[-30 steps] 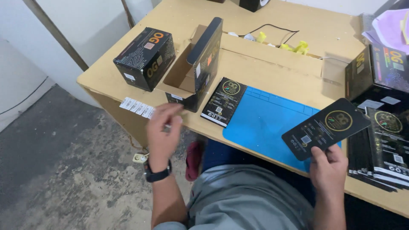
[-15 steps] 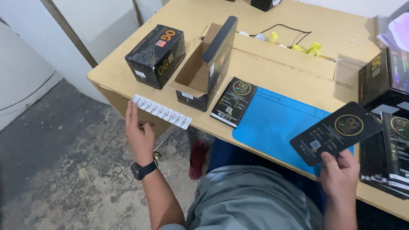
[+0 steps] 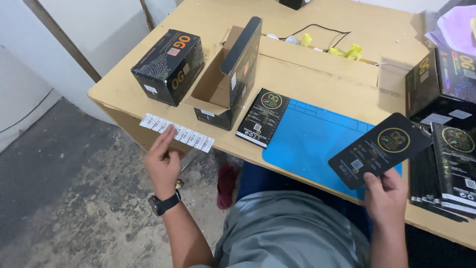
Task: The person inspects smartphone screen panels by peeling off protective films and stickers, then gathers a stack of panels and places them into a cardboard box.
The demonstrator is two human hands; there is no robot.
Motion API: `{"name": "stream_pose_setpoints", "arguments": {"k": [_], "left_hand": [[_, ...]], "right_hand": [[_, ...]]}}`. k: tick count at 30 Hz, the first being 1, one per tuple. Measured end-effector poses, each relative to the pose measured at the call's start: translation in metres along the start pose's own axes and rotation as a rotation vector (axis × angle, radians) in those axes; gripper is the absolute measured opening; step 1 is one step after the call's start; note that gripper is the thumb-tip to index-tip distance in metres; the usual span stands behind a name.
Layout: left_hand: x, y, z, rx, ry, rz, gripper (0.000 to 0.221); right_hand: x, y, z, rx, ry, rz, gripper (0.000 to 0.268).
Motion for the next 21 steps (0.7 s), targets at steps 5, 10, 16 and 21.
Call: {"name": "stream_pose_setpoints", "arguments": {"k": [5, 10, 16, 21], "left_hand": [[-0.001, 0.000, 0.003, -0.030, -0.009, -0.003, 0.048], [-0.003, 0.009, 0.005, -0.048, -0.032, 0.087, 0.046], [-0.003, 0.020, 0.017, -0.087, -0.179, 0.082, 0.044], [-0.006, 0.034, 0.024, -0.183, -0.264, 0.149, 0.045]], "right_hand": [[0.001, 0.012, -0.005, 0.009, 0.022, -0.002, 0.032], [-0.002, -0.006, 0.001, -0.060, -0.004, -0.021, 0.032], [-0.005, -0.023, 0.011, -0.082, -0.017, -0.018, 0.031], [-0.002, -0.010, 0.006, -0.062, -0.014, -0.017, 0.034]]}}
Point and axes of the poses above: each hand's wrist, its own x-axis towards the middle knuckle, its own z-axis out of the palm, y = z × x, the point moved 9 cm from there along x, towards the middle knuckle, and after that the axes turned 3 degrees about z, right-handed, at the moved point
